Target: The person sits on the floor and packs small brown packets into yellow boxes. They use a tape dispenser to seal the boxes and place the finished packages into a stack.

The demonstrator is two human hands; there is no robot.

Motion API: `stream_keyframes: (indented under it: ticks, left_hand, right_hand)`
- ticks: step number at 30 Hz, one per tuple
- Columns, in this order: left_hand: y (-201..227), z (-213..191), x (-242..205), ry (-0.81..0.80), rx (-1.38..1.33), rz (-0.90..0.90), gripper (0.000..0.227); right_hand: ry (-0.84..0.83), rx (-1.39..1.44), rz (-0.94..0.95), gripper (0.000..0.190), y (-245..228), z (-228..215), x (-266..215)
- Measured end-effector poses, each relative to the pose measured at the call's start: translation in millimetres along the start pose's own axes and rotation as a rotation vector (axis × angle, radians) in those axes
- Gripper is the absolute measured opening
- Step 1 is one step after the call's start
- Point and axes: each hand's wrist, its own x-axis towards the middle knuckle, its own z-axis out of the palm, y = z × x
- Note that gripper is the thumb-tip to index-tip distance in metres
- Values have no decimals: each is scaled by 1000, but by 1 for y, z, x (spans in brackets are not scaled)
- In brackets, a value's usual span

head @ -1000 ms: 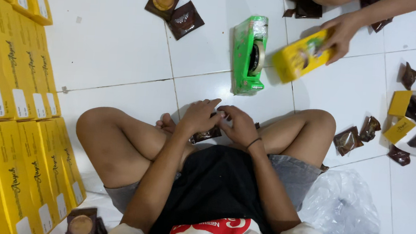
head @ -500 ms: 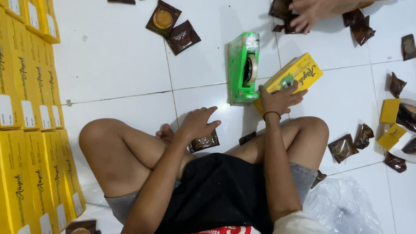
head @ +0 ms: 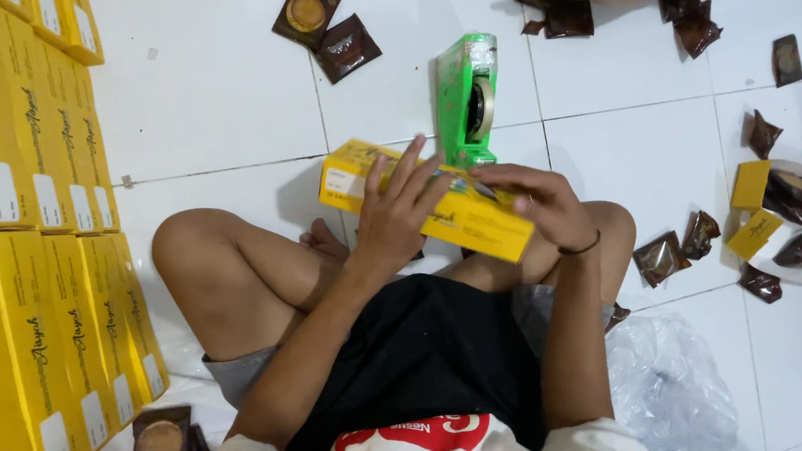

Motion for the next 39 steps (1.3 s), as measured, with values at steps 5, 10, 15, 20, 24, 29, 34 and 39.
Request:
stream_keyframes:
  ticks: [5, 10, 15, 20, 24, 29, 34, 39]
  left_hand:
    - [-57, 0, -27, -111, -161, -265, 77]
    - [-74, -18, 3, -297, 131, -307, 82]
    - [-83, 11, 6, -410, 156, -361, 71]
    - [-80, 10, 2, -438, 131, -352, 69]
    - [-80, 14, -9, -380, 169, -310, 74]
    - [-81, 19, -6, -308, 235, -257, 80]
    - [-85, 24, -6, -250, 217, -260, 90]
    - [-80, 4, 5, -315, 196, -261, 97]
  right_hand:
    - [659, -232, 57, 26, 75, 40, 7]
    - [829, -395, 387, 84, 126, 97, 10]
    - [919, -299, 486, 32, 142, 72, 22]
    - [1104, -366, 314, 21, 140, 81, 3]
    - [847, -511, 380, 27, 154, 105, -11]
    - [791, -7, 236, 21, 56, 144, 41]
    - [873, 377, 90, 41, 55, 163, 75]
    - [617, -45, 522, 64, 119, 146, 39]
